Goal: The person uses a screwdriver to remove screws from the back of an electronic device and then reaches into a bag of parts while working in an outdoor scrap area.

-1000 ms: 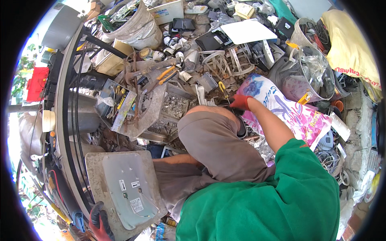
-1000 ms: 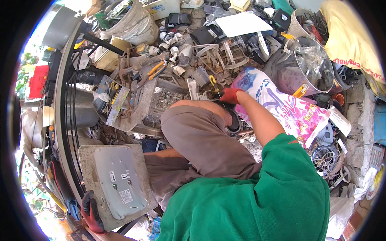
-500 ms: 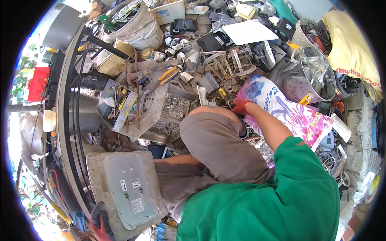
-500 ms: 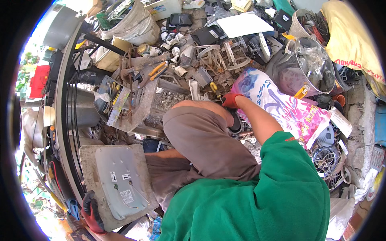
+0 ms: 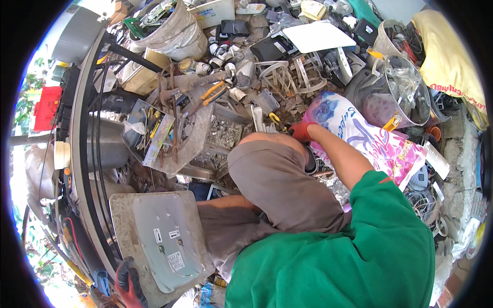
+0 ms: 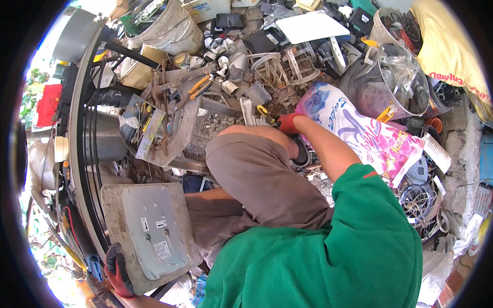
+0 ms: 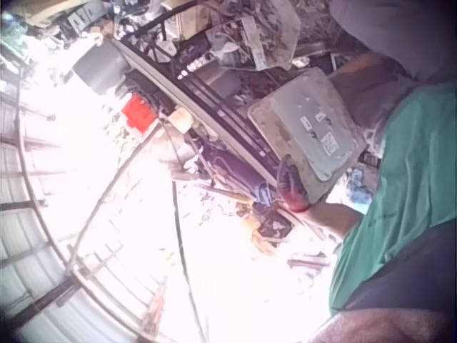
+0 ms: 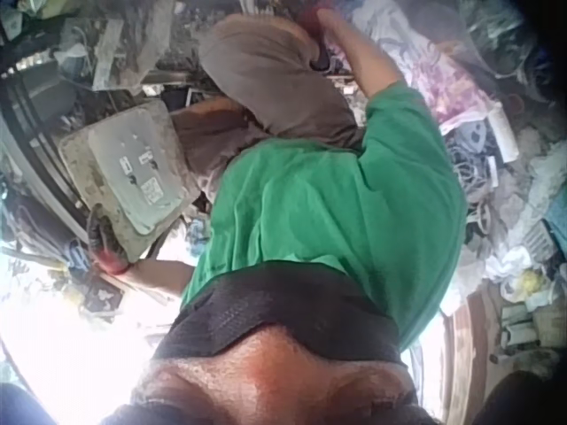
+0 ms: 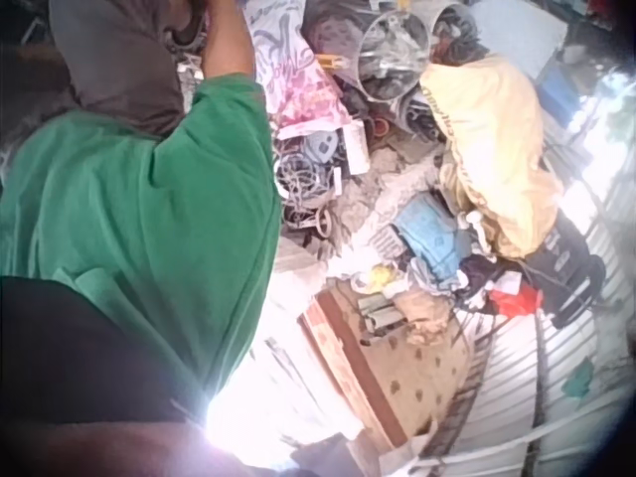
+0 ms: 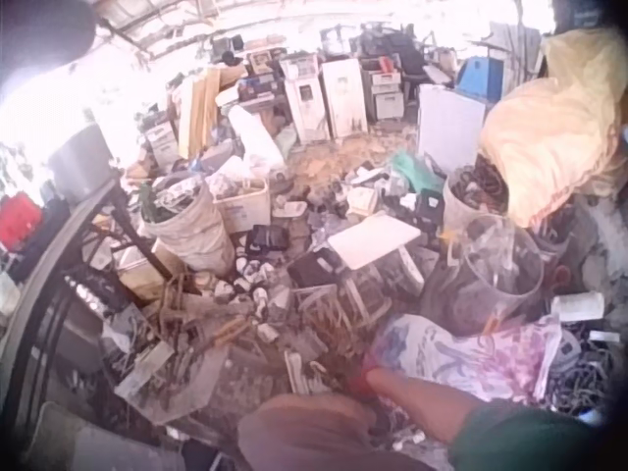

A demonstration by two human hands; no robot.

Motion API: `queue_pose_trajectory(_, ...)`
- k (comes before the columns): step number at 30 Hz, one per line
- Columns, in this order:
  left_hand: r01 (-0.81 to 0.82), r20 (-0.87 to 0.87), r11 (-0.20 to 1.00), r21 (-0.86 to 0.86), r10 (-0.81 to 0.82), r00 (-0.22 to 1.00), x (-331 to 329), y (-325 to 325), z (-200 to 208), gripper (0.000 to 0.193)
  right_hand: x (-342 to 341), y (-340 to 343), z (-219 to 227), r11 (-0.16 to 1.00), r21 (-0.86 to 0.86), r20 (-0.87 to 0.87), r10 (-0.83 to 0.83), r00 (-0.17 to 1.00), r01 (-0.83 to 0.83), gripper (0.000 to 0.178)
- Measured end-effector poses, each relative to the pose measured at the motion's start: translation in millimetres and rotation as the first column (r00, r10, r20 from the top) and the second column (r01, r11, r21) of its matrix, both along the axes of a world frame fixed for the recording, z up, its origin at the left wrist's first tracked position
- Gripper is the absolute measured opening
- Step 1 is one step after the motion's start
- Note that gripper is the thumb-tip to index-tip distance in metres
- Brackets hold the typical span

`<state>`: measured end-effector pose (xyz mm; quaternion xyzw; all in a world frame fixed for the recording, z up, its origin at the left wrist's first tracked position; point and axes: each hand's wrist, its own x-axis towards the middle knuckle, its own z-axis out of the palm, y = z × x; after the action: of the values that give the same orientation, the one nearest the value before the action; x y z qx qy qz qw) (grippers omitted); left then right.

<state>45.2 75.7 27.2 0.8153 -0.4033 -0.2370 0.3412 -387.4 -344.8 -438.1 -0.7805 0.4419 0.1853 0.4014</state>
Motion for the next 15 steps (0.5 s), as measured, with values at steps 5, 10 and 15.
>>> queue_pose_trajectory(5, -0.008, -0.007, 1.000, 0.001, 0.008, 1.000, 1.1, 1.3, -1.5, 0.028, -12.3, -18.6, 25.3, 0.909, 0.274, 0.243, -0.382, 0.892, 0.315, 0.064)
queue_pose_trajectory(10, -0.005, 0.030, 1.000, 0.013, 0.005, 1.000, 0.1, 2.2, 1.9, 0.028, -18.9, 5.2, -6.0, 0.977, 0.157, 0.107, -0.161, 0.981, 0.143, 0.070)
queue_pose_trajectory(15, 0.001, -0.016, 1.000, 0.003, -0.001, 1.000, 7.9, -0.1, -1.2, 0.029, -23.2, -12.5, -27.7, 0.883, 0.304, 0.238, -0.433, 0.869, 0.357, 0.070)
